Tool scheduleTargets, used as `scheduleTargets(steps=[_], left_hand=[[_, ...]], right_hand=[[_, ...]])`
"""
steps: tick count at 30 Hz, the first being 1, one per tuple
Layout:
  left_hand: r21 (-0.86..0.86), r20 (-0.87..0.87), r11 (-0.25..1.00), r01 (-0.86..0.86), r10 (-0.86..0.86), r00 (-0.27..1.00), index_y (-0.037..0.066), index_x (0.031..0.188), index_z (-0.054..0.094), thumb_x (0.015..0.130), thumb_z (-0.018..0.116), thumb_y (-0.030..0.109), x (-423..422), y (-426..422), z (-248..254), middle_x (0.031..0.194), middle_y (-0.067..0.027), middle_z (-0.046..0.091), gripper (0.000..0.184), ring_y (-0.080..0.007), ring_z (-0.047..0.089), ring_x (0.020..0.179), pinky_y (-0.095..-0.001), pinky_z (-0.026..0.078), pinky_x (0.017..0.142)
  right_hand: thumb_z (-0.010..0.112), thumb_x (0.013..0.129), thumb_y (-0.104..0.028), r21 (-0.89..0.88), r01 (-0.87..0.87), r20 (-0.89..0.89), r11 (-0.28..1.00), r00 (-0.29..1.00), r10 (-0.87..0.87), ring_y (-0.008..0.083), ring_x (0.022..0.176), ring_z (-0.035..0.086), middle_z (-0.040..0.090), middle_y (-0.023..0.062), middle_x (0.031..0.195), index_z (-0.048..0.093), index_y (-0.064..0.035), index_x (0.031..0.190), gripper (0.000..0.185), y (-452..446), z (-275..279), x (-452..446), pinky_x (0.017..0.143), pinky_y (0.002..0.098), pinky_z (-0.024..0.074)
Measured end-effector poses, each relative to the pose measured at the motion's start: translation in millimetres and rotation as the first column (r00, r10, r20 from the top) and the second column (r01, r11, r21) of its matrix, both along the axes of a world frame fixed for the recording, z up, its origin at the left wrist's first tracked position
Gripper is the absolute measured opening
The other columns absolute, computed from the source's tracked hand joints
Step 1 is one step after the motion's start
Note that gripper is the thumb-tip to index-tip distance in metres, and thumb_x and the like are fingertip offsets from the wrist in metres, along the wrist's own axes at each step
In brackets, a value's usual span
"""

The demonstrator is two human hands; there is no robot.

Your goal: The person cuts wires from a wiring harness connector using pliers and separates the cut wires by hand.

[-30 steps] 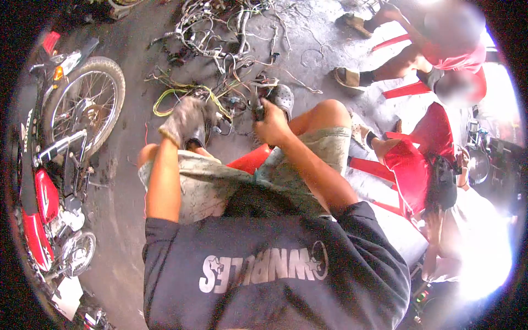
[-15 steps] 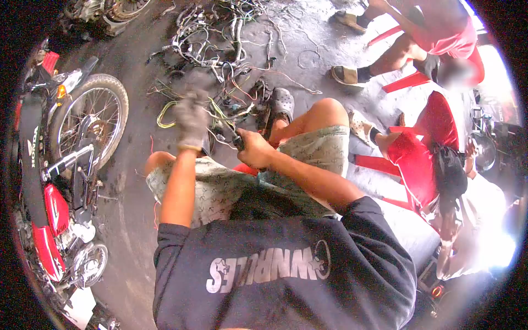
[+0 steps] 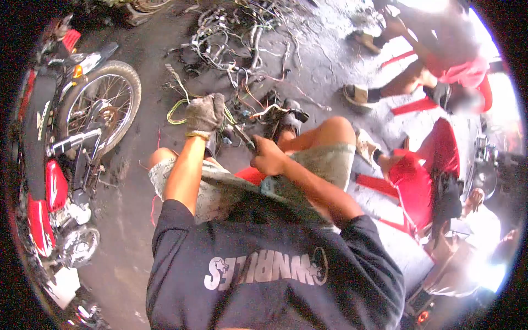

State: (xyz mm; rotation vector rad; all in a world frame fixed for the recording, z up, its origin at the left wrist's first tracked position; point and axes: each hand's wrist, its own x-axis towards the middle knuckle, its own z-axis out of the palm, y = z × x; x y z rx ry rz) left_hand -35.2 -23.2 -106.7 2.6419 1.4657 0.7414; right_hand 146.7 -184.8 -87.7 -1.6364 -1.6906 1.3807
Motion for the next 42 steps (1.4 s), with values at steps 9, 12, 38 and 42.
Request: scheduleTargets(steps=[9,12,38,42], left_hand=[[-0.513,0.189,0.819,-0.258,0.401,0.896,0.007,0.074,0.063,0.093,0.043,0.039,-121,93,-34,0.077,-0.0112,0.068,0.043,-0.0273,0.065,0.077,-0.0425,0.048,0.062],[-0.407,0.212,0.863,-0.299,0.408,0.888,0.005,0.072,0.067,0.092,0.043,0.047,-109,93,47,0.075,-0.0153,0.069,0.052,-0.0344,0.066,0.078,-0.0470,0.048,0.064],[-0.279,0.484,0.332,0.901,0.859,-0.166,0.000,0.108,0.053,0.097,0.048,0.021,-26,-87,97,0.089,-0.0053,0.054,0.024,-0.0185,0.052,0.078,-0.0312,0.045,0.071],[-0.117,0.572,0.268,0.956,0.805,-0.156,-0.001,0.114,0.054,0.096,0.051,0.024,-27,-87,62,0.091,-0.0057,0.057,0.031,-0.0143,0.053,0.078,-0.0281,0.044,0.067]], right_hand=[[0.057,0.072,-0.007,0.620,-0.232,0.493,0.750,0.858,-0.142,0.0242,0.089,0.058,0.061,0.0114,0.095,0.050,0.0015,0.121,0.050,-69,122,27,0.081,0.0390,0.0470],[0.056,0.072,-0.005,-0.444,0.142,-0.104,0.885,0.973,-0.208,0.0234,0.092,0.061,0.063,0.0082,0.092,0.056,0.0009,0.119,0.047,-57,37,114,0.091,0.0351,0.0441],[0.060,0.084,-0.006,-0.643,-0.011,-0.752,0.766,0.198,-0.629,0.0225,0.083,0.062,0.064,0.0149,0.102,0.049,-0.0005,0.119,0.038,26,31,-12,0.072,0.0358,0.0512],[0.060,0.081,0.001,-0.615,0.084,-0.775,0.784,0.117,-0.621,0.0206,0.080,0.065,0.066,0.0122,0.089,0.057,-0.0012,0.109,0.028,27,36,-7,0.076,0.0328,0.0521]])
